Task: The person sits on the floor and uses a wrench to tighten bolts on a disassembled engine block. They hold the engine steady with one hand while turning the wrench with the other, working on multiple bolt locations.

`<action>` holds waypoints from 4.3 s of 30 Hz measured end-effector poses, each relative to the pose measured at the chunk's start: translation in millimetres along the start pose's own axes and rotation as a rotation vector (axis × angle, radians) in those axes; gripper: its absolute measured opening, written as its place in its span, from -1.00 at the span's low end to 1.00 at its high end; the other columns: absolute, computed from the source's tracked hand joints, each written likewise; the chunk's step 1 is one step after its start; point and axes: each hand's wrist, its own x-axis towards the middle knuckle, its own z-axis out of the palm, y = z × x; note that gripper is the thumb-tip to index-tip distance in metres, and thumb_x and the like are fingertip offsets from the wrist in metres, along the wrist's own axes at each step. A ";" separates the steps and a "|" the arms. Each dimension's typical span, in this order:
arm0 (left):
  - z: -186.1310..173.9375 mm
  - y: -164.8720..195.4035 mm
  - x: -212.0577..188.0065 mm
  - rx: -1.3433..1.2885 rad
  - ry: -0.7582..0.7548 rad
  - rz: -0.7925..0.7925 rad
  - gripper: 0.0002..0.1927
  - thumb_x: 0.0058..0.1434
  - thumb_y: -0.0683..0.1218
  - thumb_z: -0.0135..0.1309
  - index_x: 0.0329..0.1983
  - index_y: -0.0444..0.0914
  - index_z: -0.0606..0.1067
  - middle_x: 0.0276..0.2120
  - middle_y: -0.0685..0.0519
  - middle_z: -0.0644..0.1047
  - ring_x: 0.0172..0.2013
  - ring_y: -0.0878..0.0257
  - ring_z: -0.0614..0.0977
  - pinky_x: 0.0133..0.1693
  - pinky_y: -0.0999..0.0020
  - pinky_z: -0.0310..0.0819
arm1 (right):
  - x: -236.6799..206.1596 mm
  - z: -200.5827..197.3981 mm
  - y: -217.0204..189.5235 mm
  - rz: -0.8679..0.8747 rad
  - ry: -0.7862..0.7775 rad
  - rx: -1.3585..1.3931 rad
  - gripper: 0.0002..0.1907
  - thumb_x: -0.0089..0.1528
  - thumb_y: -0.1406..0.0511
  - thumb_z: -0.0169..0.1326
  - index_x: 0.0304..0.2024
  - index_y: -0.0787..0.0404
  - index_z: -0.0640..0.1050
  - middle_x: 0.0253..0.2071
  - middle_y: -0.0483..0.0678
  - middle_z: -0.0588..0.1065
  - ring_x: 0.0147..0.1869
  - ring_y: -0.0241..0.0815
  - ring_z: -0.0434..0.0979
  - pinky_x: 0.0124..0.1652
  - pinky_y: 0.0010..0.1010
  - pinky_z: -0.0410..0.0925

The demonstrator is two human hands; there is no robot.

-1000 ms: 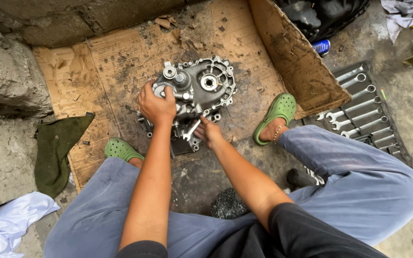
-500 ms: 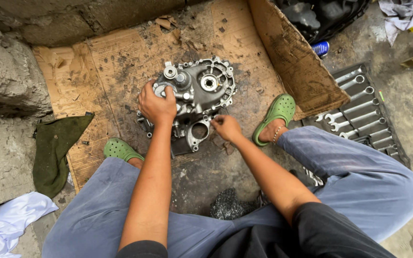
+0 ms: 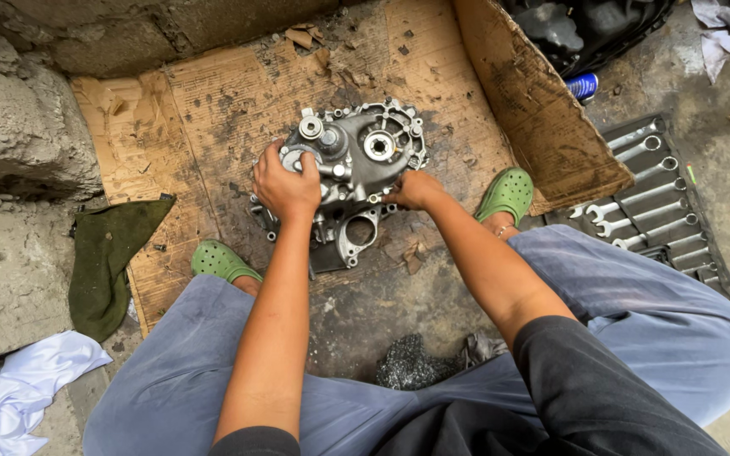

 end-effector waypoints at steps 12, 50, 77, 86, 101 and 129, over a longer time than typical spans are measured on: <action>-5.4 4.8 1.6 -0.008 0.027 0.023 -0.53 0.08 0.09 0.20 0.00 -0.24 0.56 -0.02 -0.17 0.61 0.04 -0.18 0.56 0.09 -0.06 0.36 | -37.9 112.3 -66.5 0.188 -0.026 2.106 -0.64 0.32 -0.05 0.05 -0.23 0.06 0.47 -0.42 -0.14 0.41 -0.35 -0.19 0.43 -0.27 -0.23 0.44; -2.6 3.2 2.7 0.014 0.017 0.010 -0.52 0.06 0.11 0.19 -0.01 -0.23 0.57 -0.05 -0.16 0.61 0.02 -0.18 0.56 0.04 -0.07 0.37 | -2.0 -6.1 -1.7 0.080 -0.169 -0.114 -0.47 0.21 -0.16 0.12 -0.38 0.12 0.71 -0.33 -0.13 0.71 -0.29 -0.23 0.73 -0.15 -0.30 0.52; -3.8 0.4 -1.6 0.016 0.008 -0.001 -0.50 0.08 0.09 0.21 0.03 -0.24 0.55 -0.03 -0.16 0.60 0.05 -0.18 0.55 0.09 -0.04 0.35 | -12.4 144.0 -29.6 0.349 0.222 1.624 -0.43 0.31 -0.22 -0.18 -0.31 0.08 0.47 -0.60 -0.15 0.38 -0.58 -0.30 0.31 -0.56 -0.43 0.19; -6.6 5.3 -1.4 0.018 0.025 -0.007 -0.54 0.07 0.07 0.19 0.01 -0.22 0.56 -0.03 -0.14 0.61 0.06 -0.16 0.56 0.11 -0.03 0.37 | -18.3 135.0 -62.7 0.516 -0.041 1.995 -0.28 0.34 -0.30 -0.45 -0.48 0.10 0.32 -0.69 -0.14 0.18 -0.68 -0.22 0.07 -0.64 -0.37 0.03; -10.0 9.8 -3.2 0.035 0.009 -0.009 -0.54 0.08 0.08 0.20 0.01 -0.22 0.55 -0.03 -0.15 0.60 0.05 -0.16 0.56 0.11 -0.04 0.36 | 4.8 116.2 -126.8 0.615 0.316 2.268 -0.42 0.38 -0.20 -0.37 -0.48 0.03 0.28 -0.68 -0.16 0.18 -0.65 -0.24 0.12 -0.61 -0.39 0.07; -3.9 8.7 1.3 0.042 0.026 -0.003 -0.49 0.06 0.13 0.20 0.01 -0.23 0.56 -0.01 -0.13 0.61 0.06 -0.15 0.55 0.08 -0.06 0.33 | -20.0 82.8 16.7 -0.170 0.493 0.245 -0.54 0.33 -0.05 0.12 -0.17 0.23 0.58 -0.35 0.11 0.55 -0.37 0.03 0.55 -0.33 -0.18 0.35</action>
